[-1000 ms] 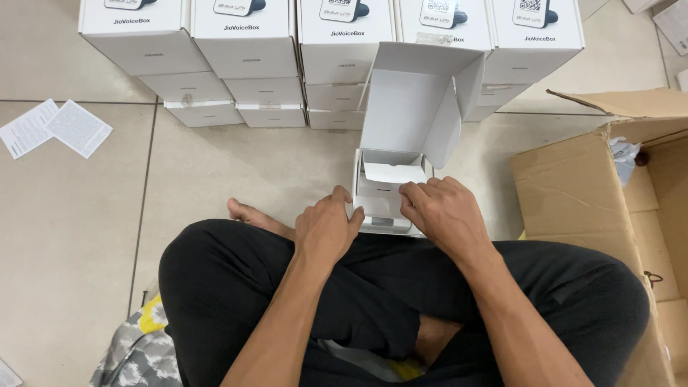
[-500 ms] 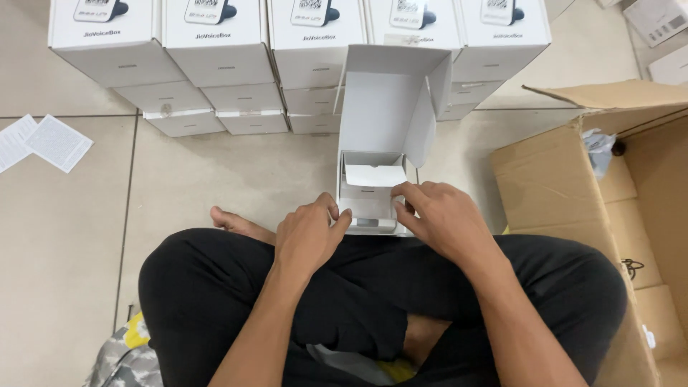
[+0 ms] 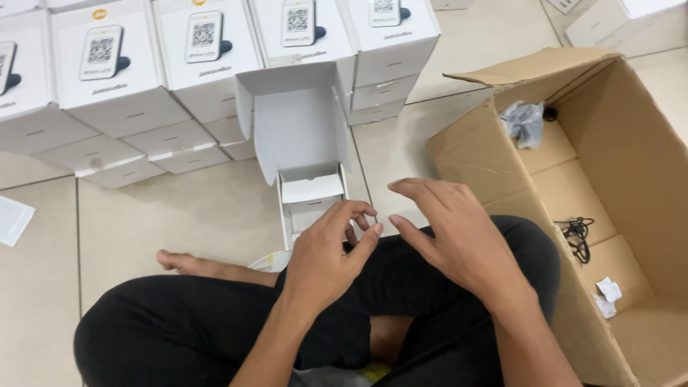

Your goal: The person packs electronic voice boxes and cables into retail boxes while sitting on the floor.

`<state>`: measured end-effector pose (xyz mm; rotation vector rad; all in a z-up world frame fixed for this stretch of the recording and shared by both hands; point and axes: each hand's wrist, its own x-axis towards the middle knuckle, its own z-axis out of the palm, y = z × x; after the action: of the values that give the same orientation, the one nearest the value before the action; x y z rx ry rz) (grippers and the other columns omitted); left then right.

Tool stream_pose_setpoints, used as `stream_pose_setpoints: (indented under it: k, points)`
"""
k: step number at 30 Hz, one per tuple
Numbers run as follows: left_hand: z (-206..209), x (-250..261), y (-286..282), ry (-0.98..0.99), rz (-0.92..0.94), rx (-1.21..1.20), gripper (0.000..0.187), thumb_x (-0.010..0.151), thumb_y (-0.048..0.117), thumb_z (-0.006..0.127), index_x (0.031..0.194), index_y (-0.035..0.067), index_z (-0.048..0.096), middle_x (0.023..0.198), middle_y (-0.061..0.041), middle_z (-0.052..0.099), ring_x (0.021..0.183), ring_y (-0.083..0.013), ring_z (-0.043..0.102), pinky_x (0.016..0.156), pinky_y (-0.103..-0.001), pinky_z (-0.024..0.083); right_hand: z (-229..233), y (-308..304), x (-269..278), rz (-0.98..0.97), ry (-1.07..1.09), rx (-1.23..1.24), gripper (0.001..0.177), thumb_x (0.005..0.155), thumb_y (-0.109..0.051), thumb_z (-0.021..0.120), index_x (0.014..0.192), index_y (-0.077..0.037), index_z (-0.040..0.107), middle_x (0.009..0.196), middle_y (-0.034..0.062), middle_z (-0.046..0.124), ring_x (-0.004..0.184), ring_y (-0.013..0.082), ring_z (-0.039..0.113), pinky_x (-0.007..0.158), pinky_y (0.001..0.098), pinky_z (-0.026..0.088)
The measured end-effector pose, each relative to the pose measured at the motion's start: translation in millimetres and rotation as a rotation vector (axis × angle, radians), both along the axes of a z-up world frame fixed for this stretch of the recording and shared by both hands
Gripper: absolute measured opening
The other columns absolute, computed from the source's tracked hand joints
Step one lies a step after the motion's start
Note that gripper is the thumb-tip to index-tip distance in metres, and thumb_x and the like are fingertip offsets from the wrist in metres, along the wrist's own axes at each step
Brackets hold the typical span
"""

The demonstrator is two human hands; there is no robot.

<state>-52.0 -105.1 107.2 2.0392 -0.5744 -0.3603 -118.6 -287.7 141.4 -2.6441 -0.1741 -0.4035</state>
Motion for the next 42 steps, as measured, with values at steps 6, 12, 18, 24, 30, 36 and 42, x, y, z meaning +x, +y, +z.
stream_pose_setpoints:
  k: [6,12,18,24,30,36,42]
  points:
    - [-4,-12,-97,-0.060,-0.125,-0.185,0.023,0.092,0.027,0.069,0.109,0.011,0.068,0.096,-0.003,0.071,0.077,-0.0191,0.070,0.067,-0.033,0.056,7,-77,-41,-0.231,0.001,-0.018,0.037,0.092,-0.022,0.070,0.125,-0.007,0.067,0.118,0.0127,0.070,0.111,0.0329,0.064,0.096,0.0439,0.047]
    - [-13,-33,-207,-0.051,-0.183,-0.304,0.023,0.094,0.026,0.068,0.111,0.010,0.067,0.099,-0.003,0.070,0.083,-0.0189,0.070,0.076,-0.034,0.057,-6,-156,-79,-0.428,0.000,-0.013,0.030,0.096,-0.019,0.067,0.123,-0.005,0.069,0.114,0.0124,0.071,0.110,0.0297,0.066,0.095,0.0429,0.048]
    - [-36,-43,-288,-0.112,-0.149,-0.340,0.027,0.096,0.021,0.067,0.119,0.009,0.063,0.107,-0.006,0.066,0.095,-0.0233,0.064,0.085,-0.038,0.054,-39,-220,-98,-0.636,0.041,0.079,0.028,0.099,-0.023,0.068,0.118,-0.002,0.070,0.111,0.0143,0.073,0.103,0.0283,0.070,0.088,0.0428,0.053]
    - [-52,-40,-307,-0.426,-0.086,-0.233,0.042,0.095,0.019,0.069,0.132,0.006,0.055,0.116,-0.010,0.060,0.112,-0.0285,0.058,0.099,-0.044,0.048,-97,-293,-68,-0.735,0.246,0.248,0.036,0.098,-0.031,0.068,0.119,-0.002,0.071,0.111,0.0158,0.075,0.099,0.0277,0.073,0.086,0.0422,0.055]
    - [-57,-32,-307,-0.573,0.031,-0.099,0.048,0.093,0.022,0.071,0.135,0.006,0.054,0.116,-0.009,0.060,0.112,-0.0302,0.056,0.100,-0.047,0.045,-180,-365,-12,-0.784,0.283,0.299,0.048,0.095,-0.038,0.070,0.123,0.001,0.067,0.106,0.0187,0.074,0.101,0.0293,0.072,0.089,0.0420,0.055]
    - [-65,-27,-311,-0.542,0.060,-0.077,0.047,0.093,0.023,0.069,0.134,0.006,0.054,0.117,-0.007,0.060,0.114,-0.0279,0.057,0.099,-0.045,0.045,-233,-376,38,-0.837,0.152,0.165,0.051,0.090,-0.037,0.077,0.119,0.004,0.067,0.107,0.0237,0.071,0.098,0.0370,0.068,0.086,0.0465,0.051]
    - [-71,-19,-313,-0.509,0.060,-0.053,0.046,0.093,0.023,0.069,0.133,0.007,0.055,0.115,-0.007,0.060,0.112,-0.0273,0.057,0.097,-0.045,0.046,-251,-390,52,-0.906,0.342,0.380,0.060,0.079,-0.038,0.085,0.119,-0.001,0.062,0.106,0.0176,0.071,0.102,0.0317,0.070,0.090,0.0427,0.052]
